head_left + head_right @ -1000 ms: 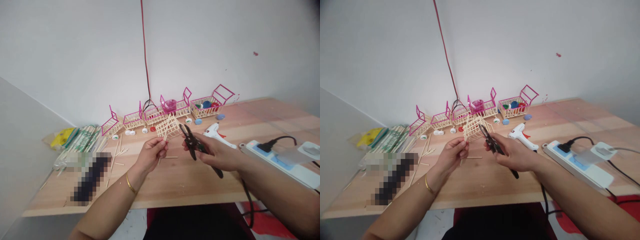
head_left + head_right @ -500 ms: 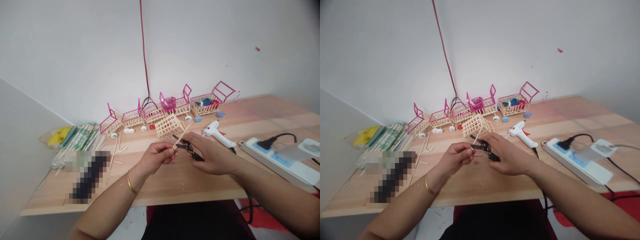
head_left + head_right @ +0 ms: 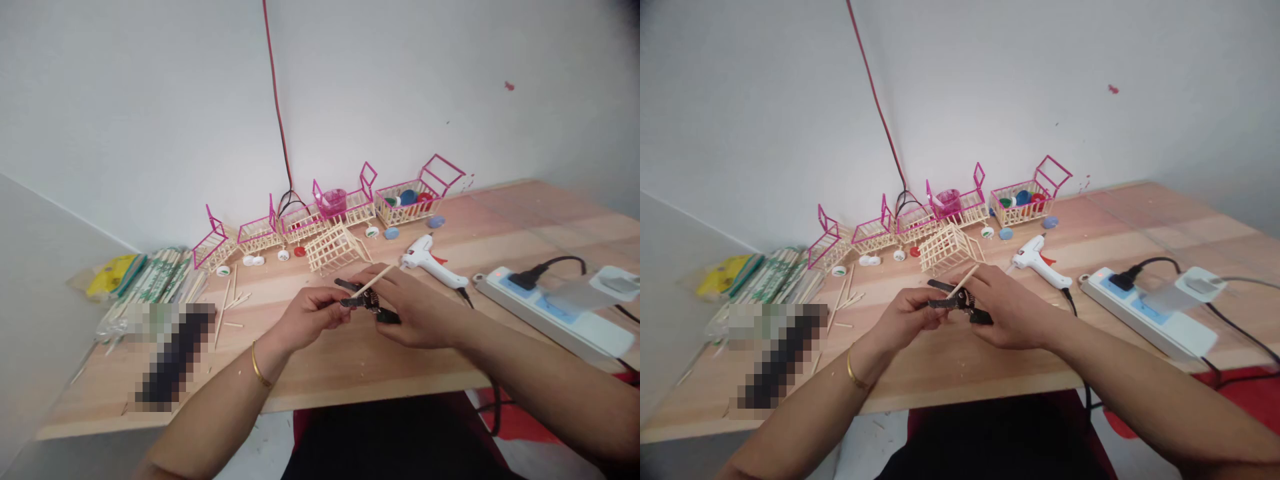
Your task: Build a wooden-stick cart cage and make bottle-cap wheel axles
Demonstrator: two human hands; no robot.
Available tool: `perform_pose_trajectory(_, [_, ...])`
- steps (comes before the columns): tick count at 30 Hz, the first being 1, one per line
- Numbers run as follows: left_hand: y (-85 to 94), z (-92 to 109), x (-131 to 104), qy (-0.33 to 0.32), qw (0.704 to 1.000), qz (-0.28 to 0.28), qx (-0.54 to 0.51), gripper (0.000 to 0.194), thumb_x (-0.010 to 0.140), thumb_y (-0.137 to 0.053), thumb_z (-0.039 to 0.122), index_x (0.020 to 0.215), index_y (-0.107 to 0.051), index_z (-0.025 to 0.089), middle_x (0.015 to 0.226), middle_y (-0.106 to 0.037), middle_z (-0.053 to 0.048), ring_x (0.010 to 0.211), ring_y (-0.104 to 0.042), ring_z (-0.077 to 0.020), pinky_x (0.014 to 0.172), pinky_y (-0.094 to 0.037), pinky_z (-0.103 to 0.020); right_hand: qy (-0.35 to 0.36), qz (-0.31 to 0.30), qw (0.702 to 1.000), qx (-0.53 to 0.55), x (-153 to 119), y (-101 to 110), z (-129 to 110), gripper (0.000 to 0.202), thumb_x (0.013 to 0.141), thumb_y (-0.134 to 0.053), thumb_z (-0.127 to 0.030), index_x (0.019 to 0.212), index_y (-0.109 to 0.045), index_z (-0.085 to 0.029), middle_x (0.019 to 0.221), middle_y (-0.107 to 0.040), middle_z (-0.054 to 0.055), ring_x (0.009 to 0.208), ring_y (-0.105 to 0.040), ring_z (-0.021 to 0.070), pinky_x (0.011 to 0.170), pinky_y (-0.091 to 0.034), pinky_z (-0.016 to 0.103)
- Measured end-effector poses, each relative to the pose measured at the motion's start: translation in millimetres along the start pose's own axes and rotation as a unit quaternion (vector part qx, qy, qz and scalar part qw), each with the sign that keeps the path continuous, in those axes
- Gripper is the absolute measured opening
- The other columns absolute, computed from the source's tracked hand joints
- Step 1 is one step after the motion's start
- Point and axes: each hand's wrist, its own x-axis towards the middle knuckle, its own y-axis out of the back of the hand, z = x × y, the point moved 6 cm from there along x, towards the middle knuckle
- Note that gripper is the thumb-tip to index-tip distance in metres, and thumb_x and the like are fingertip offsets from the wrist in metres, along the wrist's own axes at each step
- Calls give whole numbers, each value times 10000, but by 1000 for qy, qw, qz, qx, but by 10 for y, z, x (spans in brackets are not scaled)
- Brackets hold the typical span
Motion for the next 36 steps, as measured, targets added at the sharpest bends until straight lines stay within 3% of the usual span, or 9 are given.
perform_pose_trajectory(8, [-23, 43, -3, -28, 999, -11, 23, 244, 762, -695, 324, 889, -690, 116, 641, -574, -10, 521, -429, -52, 497, -317, -195, 0, -8, 1000, 28, -31, -169, 89, 529, 703, -542, -87, 1218, -454, -170, 1099, -555, 130, 1045, -521, 265, 880, -464, 421])
perform_pose_trajectory(14, [-18, 48, 6, -76, 997, 17, 2, 186, 778, -685, 301, 845, -639, 134, 617, -546, 24, 481, -391, -29, 481, -301, -183, -27, 12, 999, 12, -32, -225, 112, 436, 684, -560, -97, 1110, -481, -138, 1032, -547, 141, 969, -521, 267, 832, -471, 420])
perform_pose_trajectory(23, [-11, 14, 40, -31, 998, 12, -49, 247, 743, -706, 353, 768, -612, 127, 568, -567, 11, 431, -397, -42, 411, -254, -181, 13, 36, 999, 21, 29, -198, 70, 542, 660, -579, -84, 1187, -469, -151, 1126, -543, 136, 1086, -471, 271, 939, -406, 430])
perform_pose_trajectory(36, [-75, 27, 21, 5, 998, 6, -55, 247, 728, -710, 341, 767, -588, 130, 554, -551, 20, 426, -374, -34, 408, -208, -177, -34, 22, 999, 6, -41, -244, 99, 477, 665, -574, -105, 1130, -472, -138, 1028, -548, 139, 961, -516, 272, 816, -465, 421])
